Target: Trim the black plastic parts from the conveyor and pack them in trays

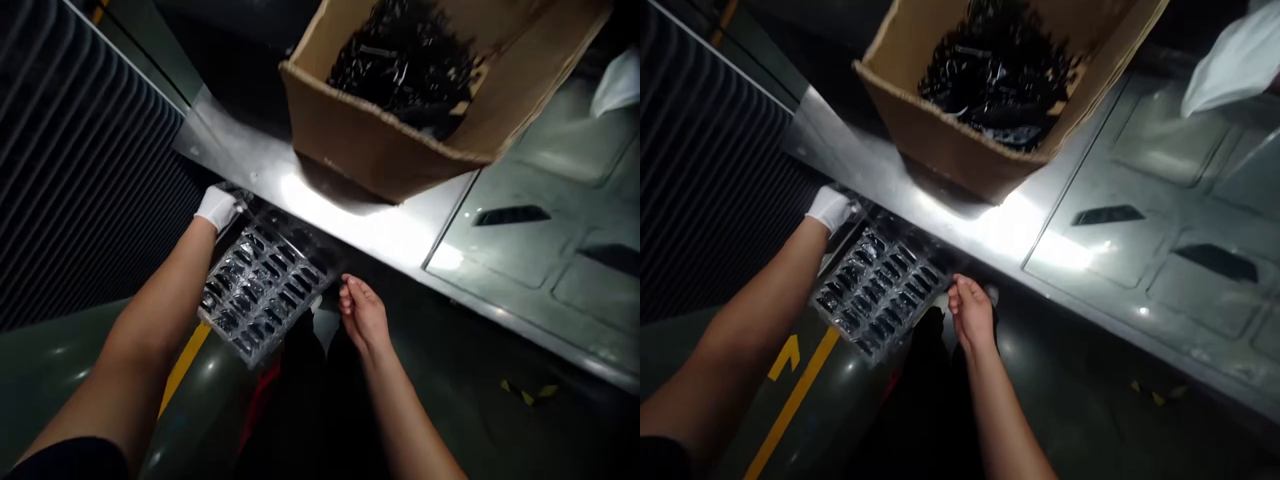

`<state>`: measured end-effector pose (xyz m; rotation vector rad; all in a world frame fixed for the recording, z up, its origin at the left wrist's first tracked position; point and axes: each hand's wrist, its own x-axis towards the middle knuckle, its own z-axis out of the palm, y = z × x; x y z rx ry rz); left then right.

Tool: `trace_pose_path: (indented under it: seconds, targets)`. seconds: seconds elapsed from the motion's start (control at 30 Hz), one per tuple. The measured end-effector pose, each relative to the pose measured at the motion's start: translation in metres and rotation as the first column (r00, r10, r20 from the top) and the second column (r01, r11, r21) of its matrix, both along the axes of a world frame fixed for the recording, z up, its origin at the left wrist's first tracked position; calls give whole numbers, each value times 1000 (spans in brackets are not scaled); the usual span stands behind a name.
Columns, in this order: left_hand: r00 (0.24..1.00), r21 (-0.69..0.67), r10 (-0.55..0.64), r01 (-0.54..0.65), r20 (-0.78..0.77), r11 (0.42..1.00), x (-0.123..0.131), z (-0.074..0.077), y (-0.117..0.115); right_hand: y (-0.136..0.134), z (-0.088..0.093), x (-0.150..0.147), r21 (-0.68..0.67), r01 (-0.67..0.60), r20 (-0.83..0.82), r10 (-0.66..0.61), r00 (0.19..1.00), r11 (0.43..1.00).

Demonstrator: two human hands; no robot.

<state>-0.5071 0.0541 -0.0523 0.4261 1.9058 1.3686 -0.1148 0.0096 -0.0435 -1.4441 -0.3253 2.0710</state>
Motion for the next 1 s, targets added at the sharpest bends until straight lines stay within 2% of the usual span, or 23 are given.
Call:
trace_pose_path:
  seconds: [0.07,0.17,0.33,0.47,0.6,0.8,0.9,1.0]
  targets:
    - [996,-48,-76,79,45,996,-6,0,-16,-15,5,-4,-7,26,-3,-26,1000,1000]
    - [986,-77,-139,147,95,986,-6,10,-41,-37,16,-5,-15,38,2,-38,999,999]
    - [986,-72,-134,142,102,987,0,33,-74,-57,36,-3,39,36,3,-36,999,999]
    - [988,-57,-135,139,72,989,3,45,-91,-68,46,1,93,34,-6,-34,999,995]
    - [990,-15,-139,139,15,990,5,59,-95,-78,53,4,145,42,-20,-39,999,989]
    - [989,52,-148,149,-29,987,9,100,-103,-107,76,3,213,61,-38,-54,998,975]
    - [987,66,-154,157,-43,985,10,124,-115,-131,91,-1,225,76,-36,-70,997,971]
    - [984,95,-171,176,-54,980,10,141,-135,-157,103,-7,219,103,-35,-98,995,970]
